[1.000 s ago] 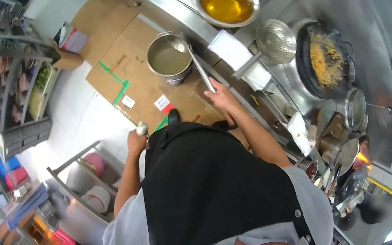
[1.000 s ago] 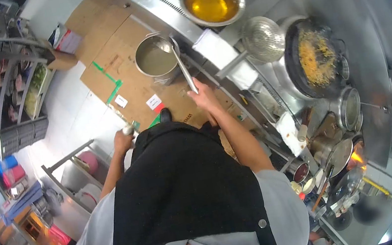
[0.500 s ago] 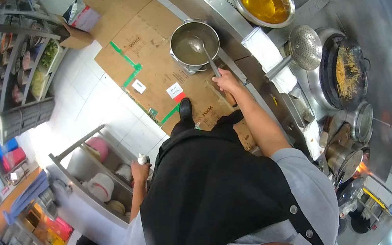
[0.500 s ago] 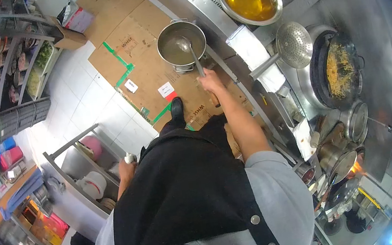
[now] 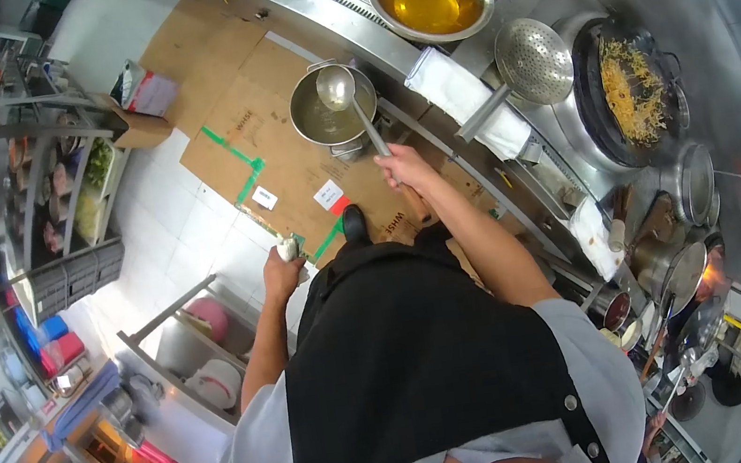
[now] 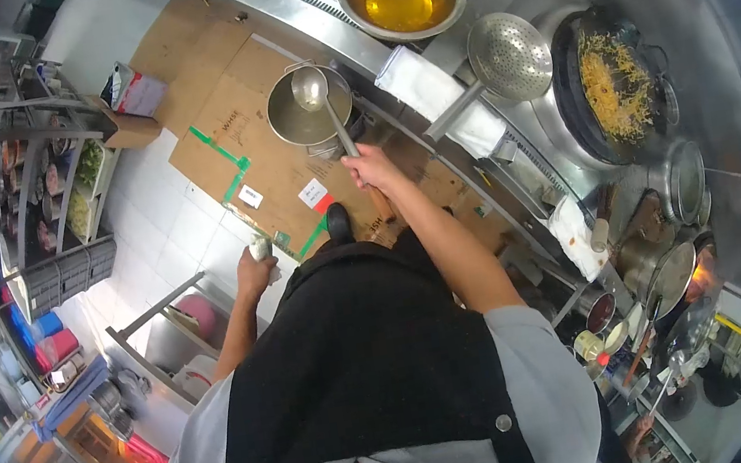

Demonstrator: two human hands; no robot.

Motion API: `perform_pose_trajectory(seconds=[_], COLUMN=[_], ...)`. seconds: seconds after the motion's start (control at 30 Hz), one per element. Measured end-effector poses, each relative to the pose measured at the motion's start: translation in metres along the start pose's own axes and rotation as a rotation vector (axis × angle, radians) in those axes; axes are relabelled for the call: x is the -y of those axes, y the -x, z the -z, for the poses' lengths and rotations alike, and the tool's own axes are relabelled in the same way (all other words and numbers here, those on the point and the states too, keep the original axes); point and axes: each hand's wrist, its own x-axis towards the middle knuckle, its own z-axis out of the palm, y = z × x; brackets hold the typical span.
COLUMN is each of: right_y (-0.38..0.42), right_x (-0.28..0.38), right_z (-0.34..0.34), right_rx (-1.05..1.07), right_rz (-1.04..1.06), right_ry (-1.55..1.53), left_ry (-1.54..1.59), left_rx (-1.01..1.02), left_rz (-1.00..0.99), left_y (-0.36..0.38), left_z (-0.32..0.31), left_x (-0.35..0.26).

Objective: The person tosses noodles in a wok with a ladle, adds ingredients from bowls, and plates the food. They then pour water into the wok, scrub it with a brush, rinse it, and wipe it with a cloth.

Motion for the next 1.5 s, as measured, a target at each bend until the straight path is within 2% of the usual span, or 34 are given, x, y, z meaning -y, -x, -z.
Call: perform_pose_trajectory(seconds=[0.07,0.13,0.2,0.23,0.33,0.43,0.53,0.57,0.63,0.73,0.83,0.93,1.0,1.07,1.13,1.2,1.27,1.33,1.4,1.43,1.47,1.5], right_y=[-0.037,-0.066,-0.082,-0.085,-0.088,-0.084,-0.044,-0.043,-0.02,0.033,0.097,0.169,0.228,0.275,0.324,0.376,0.403,0.427,0.442,0.444,0.445,0.437], right_x=[-0.013,-0.023,-0.027,-0.029,-0.03,-0.027,-0.008,-0.01,0.005,0.029,0.048,0.065,0.082,0.085,0.089,0.106,0.112,0.131,0.122,0.122,0.12,0.11], right_z=[0.008,0.012,0.01,0.008,0.003,-0.009,-0.024,-0.02,-0.022,-0.029,-0.026,-0.01,0.003,0.032,0.064,0.093,0.15,0.187,0.253,0.279,0.304,0.327], right_rx=[-0.058,-0.102,-0.097,-0.097,-0.076,-0.115,-0.143,-0.081,-0.025,0.104,0.22,0.267,0.28,0.228,0.188,-0.138,-0.573,-0.947,-0.908,-0.866,-0.821,-0.906], right_rz=[0.01,-0.015,-0.062,-0.085,-0.117,-0.095,-0.1,-0.127,-0.199,-0.212,-0.137,0.031,0.197,0.333,0.482,0.535,0.459,0.381,0.414,0.445,0.473,0.434], right_ry=[0.175,0.288,0.329,0.353,0.449,0.432,0.249,0.157,-0.17,-0.519,-0.72,-0.835,-0.896,-0.931,-0.947,-0.803,-0.332,0.217,0.081,-0.041,-0.163,-0.072], left_ry=[-0.008,-0.041,-0.147,-0.085,-0.159,-0.067,-0.147,-0.083,0.032,0.036,-0.028,0.203,0.223,0.256,0.366,0.383,0.365,0.361,0.353,0.322,0.377,0.431], left_rx=[0.011,0.046,0.061,0.039,0.002,-0.054,-0.116,-0.079,-0.002,0.052,0.073,0.15,0.246,0.288,0.389,0.435,0.455,0.534,0.62,0.605,0.648,0.688], left_rz=[-0.023,0.053,0.053,0.05,0.163,0.259,0.195,0.216,0.25,0.0,-0.09,-0.241,-0.297,-0.35,-0.394,-0.49,-0.633,-0.592,-0.595,-0.703,-0.647,-0.586], left_y=[0.012,0.038,0.061,0.071,0.097,0.111,0.092,0.082,0.056,0.006,-0.039,-0.067,-0.099,-0.082,-0.092,-0.065,-0.041,-0.028,-0.004,0.016,0.033,0.048], left_z=[-0.004,0.001,-0.001,-0.005,-0.007,-0.002,-0.003,-0.001,0.015,0.019,0.022,0.022,0.009,0.012,-0.014,-0.033,-0.059,-0.101,-0.134,-0.143,-0.155,-0.166], left_x=[-0.003,-0.001,0.033,0.063,0.13,0.158,0.168,0.163,0.129,0.089,0.026,-0.05,-0.086,-0.164,-0.209,-0.272,-0.328,-0.366,-0.402,-0.421,-0.435,-0.447])
